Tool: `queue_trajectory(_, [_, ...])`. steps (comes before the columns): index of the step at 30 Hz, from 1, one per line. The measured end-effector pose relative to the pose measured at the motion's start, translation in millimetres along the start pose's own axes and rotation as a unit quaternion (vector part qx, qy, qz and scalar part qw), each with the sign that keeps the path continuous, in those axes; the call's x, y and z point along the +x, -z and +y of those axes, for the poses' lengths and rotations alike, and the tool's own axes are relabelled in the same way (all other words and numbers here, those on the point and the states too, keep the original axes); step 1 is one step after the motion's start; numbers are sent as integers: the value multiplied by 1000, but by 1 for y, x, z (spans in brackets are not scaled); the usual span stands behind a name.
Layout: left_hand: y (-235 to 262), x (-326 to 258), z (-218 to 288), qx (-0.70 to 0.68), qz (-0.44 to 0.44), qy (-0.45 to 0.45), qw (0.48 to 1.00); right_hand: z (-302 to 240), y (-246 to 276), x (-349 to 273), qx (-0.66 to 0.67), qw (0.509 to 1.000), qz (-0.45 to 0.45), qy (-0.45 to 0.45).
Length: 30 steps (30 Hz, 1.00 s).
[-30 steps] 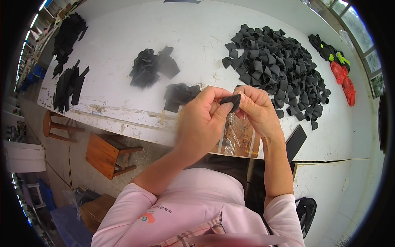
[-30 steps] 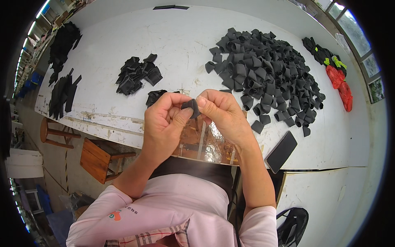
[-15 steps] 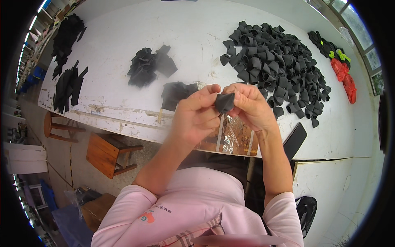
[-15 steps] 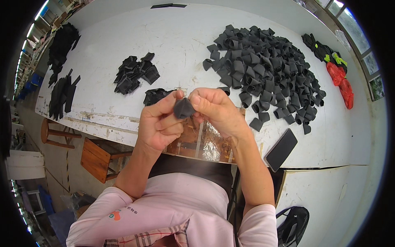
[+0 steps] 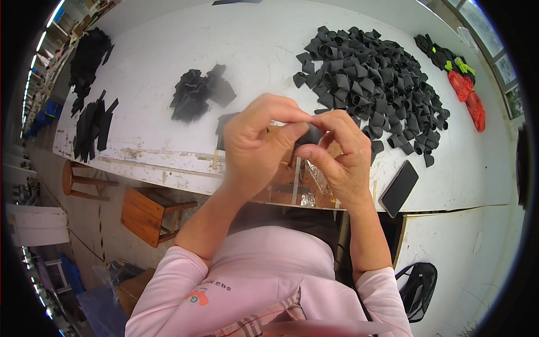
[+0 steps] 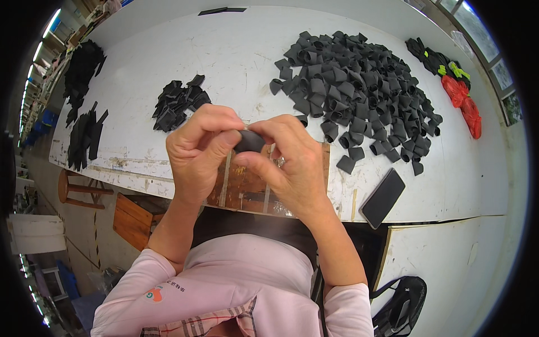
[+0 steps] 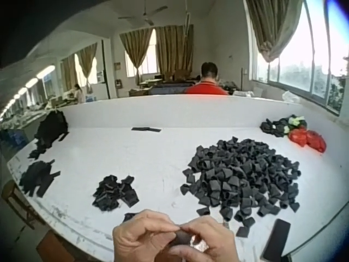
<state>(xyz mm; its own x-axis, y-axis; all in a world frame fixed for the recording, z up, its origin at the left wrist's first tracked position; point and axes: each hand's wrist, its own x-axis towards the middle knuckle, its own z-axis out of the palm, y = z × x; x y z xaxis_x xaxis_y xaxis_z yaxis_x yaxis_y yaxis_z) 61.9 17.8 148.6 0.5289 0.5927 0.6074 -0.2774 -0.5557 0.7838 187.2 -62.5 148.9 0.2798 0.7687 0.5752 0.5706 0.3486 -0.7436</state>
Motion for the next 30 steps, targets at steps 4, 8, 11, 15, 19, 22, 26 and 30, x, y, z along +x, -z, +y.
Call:
queue_trajectory(4, [2,-5,-3,-225,106,53,967,-7,-7,2,15,1000,-6,-9])
queue_trajectory(8, [4,-11,-3,-357,144,124,915,-11,-4,7,8,999,-21,-31])
queue_trajectory(11, [5,-17,-8,-342,132,124,922,-7,-4,4,-15,1000,-19,-19])
queue_trajectory(15, [7,-16,-6,-233,80,127,961,7,-12,-5,-59,994,66,68])
queue_trajectory(19, [8,-7,2,-37,23,109,993,3,-11,-6,-55,995,63,47])
queue_trajectory(22, [10,-3,6,-77,-5,124,989,-10,-1,-2,83,989,-25,-124])
queue_trajectory(26, [6,-1,5,-101,21,77,992,-10,5,7,155,978,-39,-136])
queue_trajectory(30, [2,-8,-3,-74,39,72,994,2,0,3,123,986,-39,-102])
